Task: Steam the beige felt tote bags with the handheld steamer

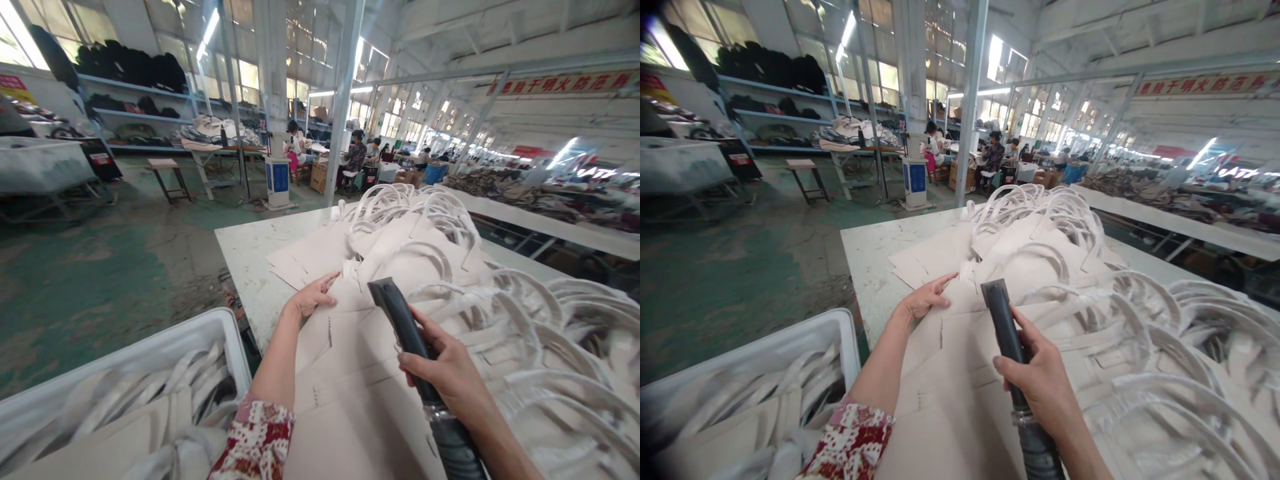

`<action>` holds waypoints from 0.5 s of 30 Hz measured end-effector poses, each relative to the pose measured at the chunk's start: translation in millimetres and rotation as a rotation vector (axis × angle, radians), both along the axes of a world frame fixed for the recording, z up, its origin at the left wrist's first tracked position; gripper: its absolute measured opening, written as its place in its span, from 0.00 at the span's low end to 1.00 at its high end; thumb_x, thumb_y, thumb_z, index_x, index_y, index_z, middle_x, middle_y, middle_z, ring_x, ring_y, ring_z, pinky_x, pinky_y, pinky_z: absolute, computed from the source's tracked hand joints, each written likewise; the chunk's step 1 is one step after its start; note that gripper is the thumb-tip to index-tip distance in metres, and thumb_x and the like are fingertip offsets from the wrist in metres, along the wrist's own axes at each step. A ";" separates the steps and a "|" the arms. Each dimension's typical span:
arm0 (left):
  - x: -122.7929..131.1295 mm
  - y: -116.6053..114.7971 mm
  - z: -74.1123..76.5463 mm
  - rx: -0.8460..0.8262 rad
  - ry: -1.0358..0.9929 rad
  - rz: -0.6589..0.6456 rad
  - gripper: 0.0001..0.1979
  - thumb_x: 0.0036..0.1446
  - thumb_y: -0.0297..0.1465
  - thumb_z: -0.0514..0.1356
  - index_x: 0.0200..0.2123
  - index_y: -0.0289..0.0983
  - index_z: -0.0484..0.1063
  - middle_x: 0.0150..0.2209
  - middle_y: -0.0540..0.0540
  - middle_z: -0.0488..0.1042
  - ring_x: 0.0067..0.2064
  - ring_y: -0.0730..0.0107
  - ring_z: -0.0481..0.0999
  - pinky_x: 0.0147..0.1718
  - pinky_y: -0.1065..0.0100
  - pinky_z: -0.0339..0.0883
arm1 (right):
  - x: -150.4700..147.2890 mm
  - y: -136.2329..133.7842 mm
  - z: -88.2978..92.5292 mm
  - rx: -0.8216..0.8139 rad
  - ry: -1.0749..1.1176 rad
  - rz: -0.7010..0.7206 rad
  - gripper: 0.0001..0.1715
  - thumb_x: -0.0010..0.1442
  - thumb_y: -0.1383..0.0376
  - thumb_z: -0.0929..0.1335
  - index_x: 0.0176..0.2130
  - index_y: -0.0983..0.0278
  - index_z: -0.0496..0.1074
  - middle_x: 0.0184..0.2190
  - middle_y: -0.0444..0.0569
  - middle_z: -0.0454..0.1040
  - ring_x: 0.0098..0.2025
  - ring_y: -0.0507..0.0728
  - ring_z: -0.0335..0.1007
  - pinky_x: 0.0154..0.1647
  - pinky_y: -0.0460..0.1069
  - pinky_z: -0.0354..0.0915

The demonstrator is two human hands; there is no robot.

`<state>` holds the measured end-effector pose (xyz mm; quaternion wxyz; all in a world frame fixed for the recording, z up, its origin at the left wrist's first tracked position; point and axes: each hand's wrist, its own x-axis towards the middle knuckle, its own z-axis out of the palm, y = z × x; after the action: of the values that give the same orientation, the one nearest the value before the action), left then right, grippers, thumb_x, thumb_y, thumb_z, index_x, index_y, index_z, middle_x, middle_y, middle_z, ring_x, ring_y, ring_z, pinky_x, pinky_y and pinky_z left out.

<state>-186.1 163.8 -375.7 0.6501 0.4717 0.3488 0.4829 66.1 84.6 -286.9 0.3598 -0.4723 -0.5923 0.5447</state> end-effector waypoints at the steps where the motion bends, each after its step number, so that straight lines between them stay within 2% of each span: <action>1: -1.4 0.3 -3.1 -0.004 0.009 0.011 0.44 0.33 0.26 0.64 0.57 0.40 0.53 0.49 0.43 0.67 0.44 0.59 0.69 0.39 0.64 0.65 | -1.1 -2.0 -4.8 -0.040 0.013 0.046 0.41 0.44 0.68 0.70 0.57 0.61 0.56 0.26 0.41 0.68 0.18 0.52 0.65 0.18 0.47 0.62; 4: 0.0 -1.6 -11.1 0.000 0.121 0.081 0.45 0.33 0.24 0.62 0.58 0.39 0.51 0.47 0.43 0.69 0.40 0.62 0.71 0.37 0.65 0.66 | -9.0 -2.8 -24.3 -0.115 0.035 0.106 0.41 0.45 0.68 0.69 0.57 0.64 0.55 0.20 0.39 0.67 0.17 0.52 0.64 0.17 0.48 0.62; 6: 3.1 -3.7 -14.8 -0.005 0.214 0.152 0.44 0.34 0.23 0.60 0.58 0.39 0.51 0.45 0.44 0.70 0.38 0.64 0.72 0.37 0.65 0.66 | -12.7 -1.3 -33.9 -0.056 0.031 0.028 0.41 0.46 0.67 0.69 0.58 0.64 0.54 0.20 0.39 0.67 0.17 0.52 0.64 0.17 0.47 0.62; 8: 6.2 -3.9 -14.9 -0.009 0.292 0.244 0.42 0.35 0.22 0.59 0.58 0.39 0.53 0.46 0.45 0.70 0.40 0.65 0.71 0.39 0.65 0.65 | -11.1 -2.2 -35.7 0.034 0.021 -0.060 0.40 0.46 0.66 0.69 0.57 0.61 0.55 0.22 0.40 0.68 0.18 0.53 0.65 0.18 0.47 0.61; 10: 10.7 -1.6 -8.6 -0.009 0.388 0.363 0.40 0.36 0.20 0.58 0.57 0.38 0.55 0.49 0.45 0.67 0.44 0.63 0.69 0.44 0.64 0.63 | -3.6 -7.7 -29.5 0.074 0.009 -0.096 0.40 0.46 0.64 0.70 0.57 0.59 0.56 0.23 0.40 0.69 0.19 0.53 0.66 0.18 0.47 0.62; 12: 20.8 -0.9 4.6 -0.010 0.492 0.498 0.39 0.38 0.20 0.58 0.57 0.35 0.53 0.53 0.40 0.62 0.50 0.58 0.65 0.49 0.61 0.58 | 9.3 -18.1 -19.4 0.060 -0.018 -0.099 0.41 0.45 0.62 0.71 0.56 0.58 0.57 0.24 0.41 0.70 0.20 0.54 0.67 0.18 0.47 0.62; 15: 58.1 -20.7 26.3 0.053 0.662 0.676 0.37 0.43 0.21 0.56 0.59 0.33 0.50 0.59 0.36 0.50 0.60 0.54 0.48 0.57 0.55 0.42 | 39.3 -39.8 -10.9 0.008 -0.083 -0.150 0.45 0.42 0.59 0.72 0.57 0.60 0.57 0.23 0.42 0.71 0.18 0.55 0.67 0.17 0.47 0.64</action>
<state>-127.9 143.1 -349.4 0.2978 0.4769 0.6588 0.4999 105.3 44.8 -297.7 0.3766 -0.5362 -0.5718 0.4937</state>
